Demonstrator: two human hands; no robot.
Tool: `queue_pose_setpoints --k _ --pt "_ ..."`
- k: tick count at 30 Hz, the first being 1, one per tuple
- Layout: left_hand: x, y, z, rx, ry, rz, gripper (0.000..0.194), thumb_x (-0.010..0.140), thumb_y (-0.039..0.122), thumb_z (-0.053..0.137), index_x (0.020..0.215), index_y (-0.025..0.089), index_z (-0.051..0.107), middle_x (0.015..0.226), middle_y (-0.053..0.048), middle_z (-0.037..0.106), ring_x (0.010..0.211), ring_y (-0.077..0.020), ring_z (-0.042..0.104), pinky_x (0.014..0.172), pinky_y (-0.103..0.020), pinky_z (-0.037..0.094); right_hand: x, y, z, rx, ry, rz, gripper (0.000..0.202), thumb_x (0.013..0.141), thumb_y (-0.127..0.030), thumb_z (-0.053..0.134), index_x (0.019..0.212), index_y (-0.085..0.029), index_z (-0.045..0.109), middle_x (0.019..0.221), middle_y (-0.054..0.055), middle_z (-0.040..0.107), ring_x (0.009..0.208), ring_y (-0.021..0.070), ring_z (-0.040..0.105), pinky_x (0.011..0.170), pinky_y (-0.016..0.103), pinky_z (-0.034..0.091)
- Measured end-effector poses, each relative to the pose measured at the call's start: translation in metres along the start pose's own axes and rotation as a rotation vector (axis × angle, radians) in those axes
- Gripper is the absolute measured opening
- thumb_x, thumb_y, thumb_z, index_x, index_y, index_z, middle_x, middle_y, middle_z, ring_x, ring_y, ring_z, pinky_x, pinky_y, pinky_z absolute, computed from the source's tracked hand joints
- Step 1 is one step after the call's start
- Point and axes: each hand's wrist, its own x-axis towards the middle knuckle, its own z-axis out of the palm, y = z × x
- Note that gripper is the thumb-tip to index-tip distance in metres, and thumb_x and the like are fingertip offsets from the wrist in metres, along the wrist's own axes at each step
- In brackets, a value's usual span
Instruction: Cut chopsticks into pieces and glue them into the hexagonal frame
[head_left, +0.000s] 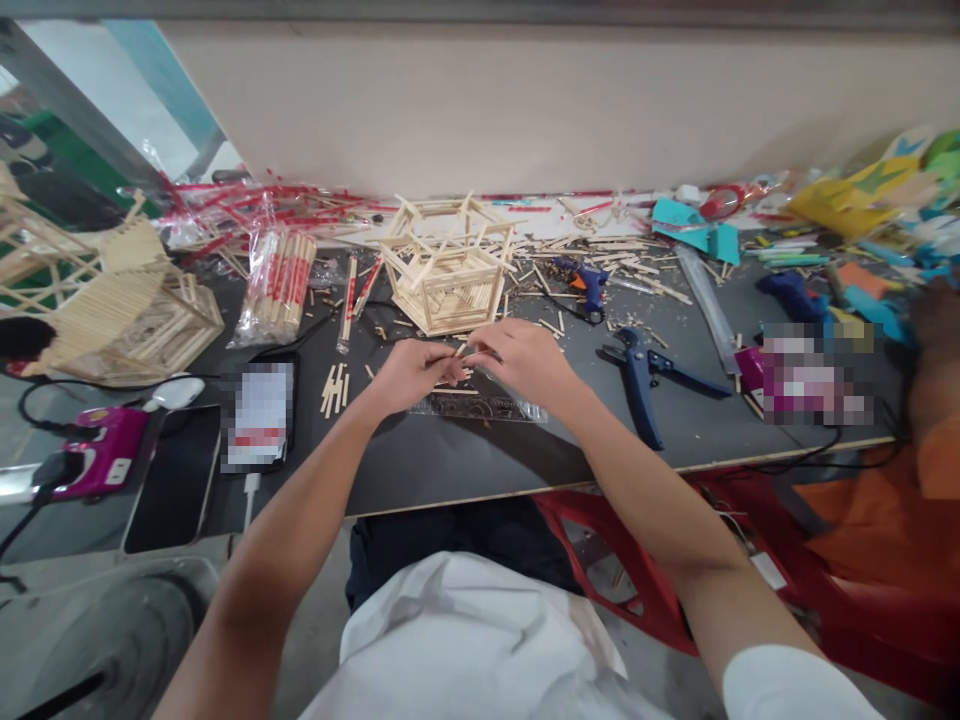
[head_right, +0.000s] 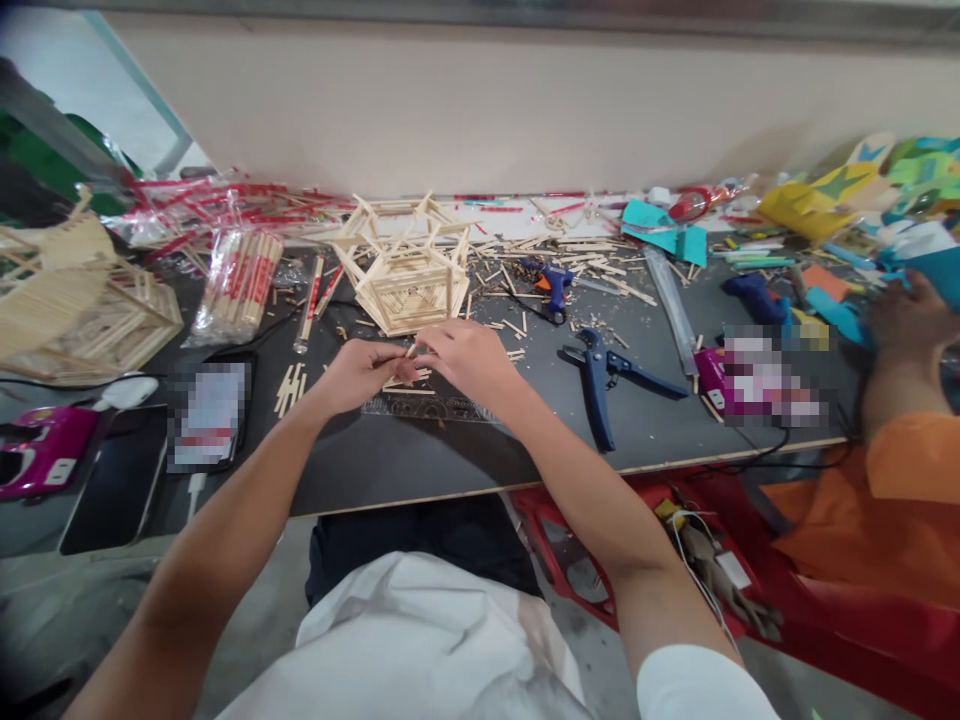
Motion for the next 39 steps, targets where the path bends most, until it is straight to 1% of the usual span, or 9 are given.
queue_pose_setpoints --k 3,5,7,9,12,16,24,29,39 --pt "0.000 0.001 -0.001 -0.089 0.056 -0.063 0.028 0.091 0.034 0.059 0.080 0.013 0.074 0.079 -0.007 0.077 0.072 -0.0148 0.071 0.070 -0.022 0.053 -0.003 0.006 -0.008 0.108 0.231 0.226 0.040 0.085 -0.049 0.072 0.110 -0.020 0.066 0.100 0.010 0.072 0.097 0.0260 0.064 0.086 0.039 0.049" --pt "0.000 0.002 -0.003 -0.169 0.093 -0.075 0.029 0.090 0.038 0.062 0.084 0.012 0.075 0.079 -0.008 0.077 0.070 -0.0144 0.071 0.069 -0.023 0.054 -0.006 0.011 -0.010 0.302 0.371 0.410 0.049 0.078 -0.057 0.075 0.110 -0.021 0.065 0.097 0.008 0.072 0.092 0.0248 0.066 0.080 0.039 0.052" --pt "0.000 0.002 -0.004 -0.220 0.071 -0.076 0.028 0.089 0.037 0.064 0.085 0.012 0.075 0.080 -0.009 0.078 0.069 -0.0140 0.071 0.068 -0.023 0.054 -0.007 0.013 -0.009 0.619 0.349 0.521 0.047 0.078 -0.060 0.074 0.103 -0.021 0.065 0.081 0.004 0.070 0.074 0.0192 0.066 0.065 0.033 0.052" --pt "-0.001 0.003 -0.003 -0.270 -0.012 -0.103 0.026 0.087 0.036 0.067 0.087 0.012 0.076 0.082 -0.009 0.078 0.072 -0.0147 0.072 0.068 -0.023 0.055 -0.005 0.011 -0.002 0.924 0.263 0.530 0.041 0.080 -0.060 0.072 0.092 -0.021 0.065 0.070 0.000 0.065 0.060 0.0139 0.061 0.054 0.028 0.049" --pt "-0.002 0.004 0.000 -0.400 -0.109 -0.199 0.027 0.083 0.036 0.073 0.093 0.011 0.076 0.086 -0.010 0.079 0.078 -0.0180 0.075 0.074 -0.027 0.058 -0.002 0.004 0.009 1.135 0.306 0.543 0.039 0.076 -0.058 0.076 0.082 -0.021 0.064 0.068 -0.002 0.065 0.055 0.0103 0.058 0.052 0.025 0.049" --pt "-0.002 0.004 0.005 -0.473 -0.136 -0.284 0.033 0.079 0.039 0.078 0.096 0.010 0.076 0.088 -0.012 0.078 0.081 -0.0207 0.076 0.075 -0.031 0.060 -0.001 -0.002 0.019 1.168 0.344 0.580 0.041 0.072 -0.058 0.080 0.075 -0.020 0.065 0.072 0.000 0.067 0.057 0.0097 0.059 0.054 0.025 0.052" --pt "-0.002 0.010 0.010 -0.505 -0.150 -0.360 0.025 0.084 0.031 0.075 0.096 0.009 0.074 0.087 -0.012 0.077 0.075 -0.0191 0.075 0.073 -0.032 0.060 -0.004 -0.006 0.027 1.174 0.162 0.611 0.044 0.070 -0.061 0.078 0.082 -0.020 0.067 0.063 -0.003 0.063 0.056 0.0113 0.058 0.056 0.026 0.051" --pt "-0.003 0.016 0.013 -0.525 -0.123 -0.391 0.013 0.089 0.021 0.069 0.092 0.009 0.073 0.082 -0.010 0.076 0.071 -0.0187 0.074 0.074 -0.034 0.060 -0.004 -0.008 0.029 1.141 0.177 0.595 0.045 0.072 -0.062 0.076 0.083 -0.020 0.066 0.062 -0.003 0.062 0.055 0.0107 0.054 0.055 0.027 0.048" --pt "-0.001 0.018 0.017 -0.543 -0.070 -0.407 0.012 0.093 0.014 0.062 0.092 0.008 0.072 0.080 -0.009 0.076 0.071 -0.0150 0.074 0.075 -0.029 0.059 -0.005 -0.007 0.030 1.143 0.169 0.606 0.044 0.073 -0.061 0.076 0.082 -0.019 0.067 0.063 -0.002 0.063 0.056 0.0109 0.056 0.057 0.027 0.049"
